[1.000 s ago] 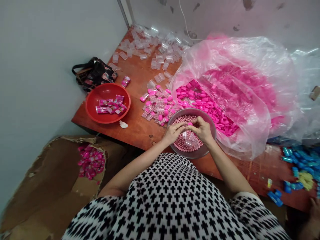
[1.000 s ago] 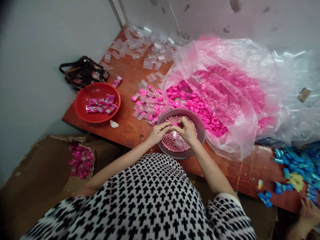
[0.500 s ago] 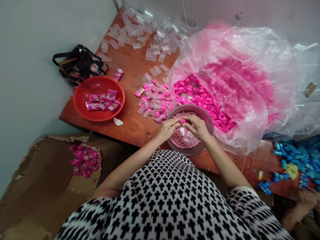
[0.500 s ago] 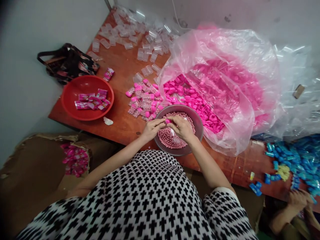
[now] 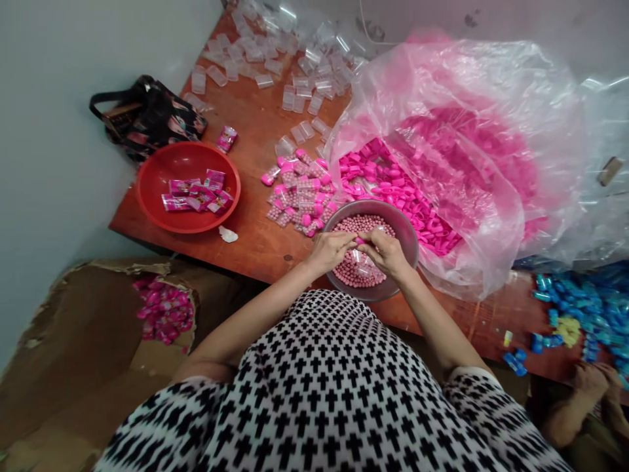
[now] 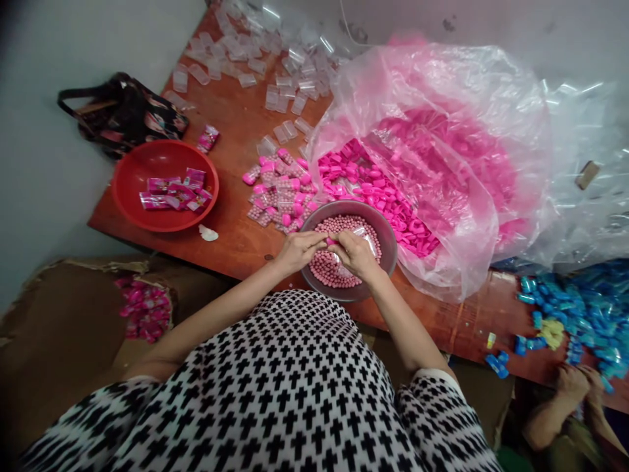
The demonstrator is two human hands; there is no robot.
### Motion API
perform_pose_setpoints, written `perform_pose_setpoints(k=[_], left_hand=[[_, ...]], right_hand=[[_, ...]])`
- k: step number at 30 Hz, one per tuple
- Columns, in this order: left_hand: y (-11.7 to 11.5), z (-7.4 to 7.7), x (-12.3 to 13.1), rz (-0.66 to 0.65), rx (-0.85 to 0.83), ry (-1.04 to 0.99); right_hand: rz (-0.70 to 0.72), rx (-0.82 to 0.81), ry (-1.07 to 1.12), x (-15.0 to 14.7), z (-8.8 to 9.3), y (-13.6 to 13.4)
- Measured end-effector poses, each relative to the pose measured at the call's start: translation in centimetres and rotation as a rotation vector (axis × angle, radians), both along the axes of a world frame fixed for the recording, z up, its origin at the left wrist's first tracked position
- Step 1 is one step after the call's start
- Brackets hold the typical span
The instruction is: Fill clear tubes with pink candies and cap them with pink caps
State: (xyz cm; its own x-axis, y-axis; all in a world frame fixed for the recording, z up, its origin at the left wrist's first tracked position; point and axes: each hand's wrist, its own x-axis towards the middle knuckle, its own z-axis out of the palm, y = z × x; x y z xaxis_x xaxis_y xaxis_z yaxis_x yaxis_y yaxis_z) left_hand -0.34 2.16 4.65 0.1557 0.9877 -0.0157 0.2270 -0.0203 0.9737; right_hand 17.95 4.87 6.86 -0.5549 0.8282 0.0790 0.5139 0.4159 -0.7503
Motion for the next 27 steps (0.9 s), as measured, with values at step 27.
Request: perform_pose_setpoints(k=[27], left_hand=[[-1.7, -0.7, -0.4, 0.14, 0.109, -0.044]], right_hand=[[-0.339, -1.317, 0.95, -4.4, -1.8, -2.1]])
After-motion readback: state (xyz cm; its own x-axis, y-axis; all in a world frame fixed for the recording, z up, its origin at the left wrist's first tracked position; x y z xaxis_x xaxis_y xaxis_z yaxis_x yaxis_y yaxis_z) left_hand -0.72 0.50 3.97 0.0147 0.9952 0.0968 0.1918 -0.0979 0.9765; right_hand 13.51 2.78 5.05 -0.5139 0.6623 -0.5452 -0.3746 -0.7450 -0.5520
